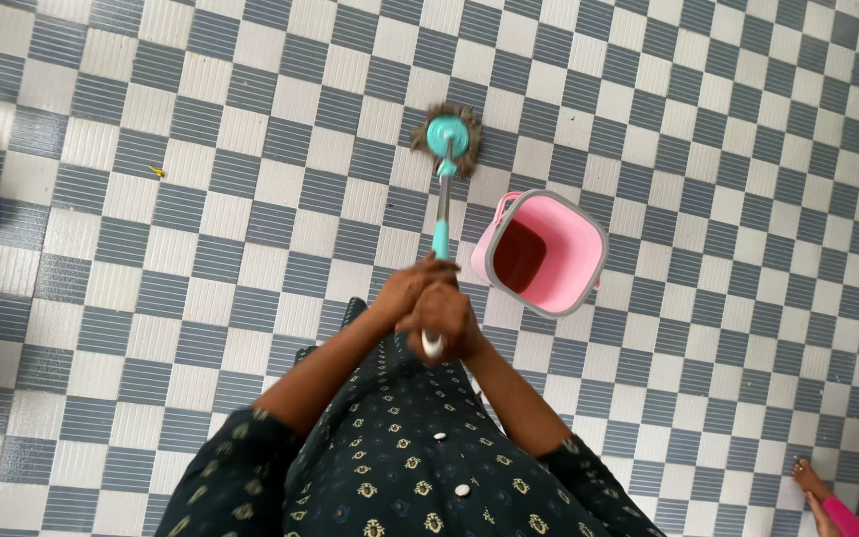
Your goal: The person mops a checkered tiled floor using a turquoise and white mop. They move the mop back and forth across the surface, cleaning the area around a pink bucket and various items stored along the walls.
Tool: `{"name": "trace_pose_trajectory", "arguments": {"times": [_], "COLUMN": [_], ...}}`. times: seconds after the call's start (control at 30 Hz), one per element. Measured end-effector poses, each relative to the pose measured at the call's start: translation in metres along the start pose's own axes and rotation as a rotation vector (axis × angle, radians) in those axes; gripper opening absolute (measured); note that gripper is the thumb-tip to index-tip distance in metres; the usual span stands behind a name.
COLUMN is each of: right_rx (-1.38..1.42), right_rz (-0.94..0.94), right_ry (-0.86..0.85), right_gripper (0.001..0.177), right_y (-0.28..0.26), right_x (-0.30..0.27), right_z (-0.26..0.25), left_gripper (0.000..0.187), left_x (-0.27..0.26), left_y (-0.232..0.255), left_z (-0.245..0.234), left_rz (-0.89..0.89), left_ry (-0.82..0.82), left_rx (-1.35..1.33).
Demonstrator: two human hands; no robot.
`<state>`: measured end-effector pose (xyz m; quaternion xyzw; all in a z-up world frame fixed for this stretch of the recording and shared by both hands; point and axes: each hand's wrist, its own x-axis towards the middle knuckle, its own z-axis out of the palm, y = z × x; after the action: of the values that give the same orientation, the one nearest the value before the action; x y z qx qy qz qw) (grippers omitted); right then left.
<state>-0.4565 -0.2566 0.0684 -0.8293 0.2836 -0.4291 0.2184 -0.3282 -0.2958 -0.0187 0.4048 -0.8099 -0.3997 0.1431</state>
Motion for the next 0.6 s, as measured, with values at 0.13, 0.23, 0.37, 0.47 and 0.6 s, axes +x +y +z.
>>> {"name": "trace_pose_trajectory", "arguments": {"times": [0.13,0.23,0.37,0.47,0.6], "right_rx": [-0.053,-0.028,-0.001,0.105,0.28], "right_rz": [0.175,0.29,0.285,0.213,0.107], "right_ry": [-0.046,-0.037,-0.075,-0.074,0.015], "right_gripper": [0.016,0.015,0.017,0.019,0.023], "right_y": [0.048,0.046,0.011,-0.03,-0.074], "right_x": [-0.01,-0.012,-0.003,0.007,0.005], "right_z": [0.005,-0.003,-0.032,-0.06,-0.075], "left_gripper": [0.033,0.025,0.035,0.042,0.037], "left_x": [0.053,0.059,0.055,0.022,-0.029], "left_y": [-0.038,-0.032,0.0,0.04,0.096], "left_z": [0.007,0.006,0.007,0.002,0.001], "left_rz": [0.047,0.025,0.061,0.129,0.068], "left_ry": [-0.01,-0.036,-0.038,0.051,-0.042], "left_rx": [0.155,0.142,0.119,0.054,0.044]}}
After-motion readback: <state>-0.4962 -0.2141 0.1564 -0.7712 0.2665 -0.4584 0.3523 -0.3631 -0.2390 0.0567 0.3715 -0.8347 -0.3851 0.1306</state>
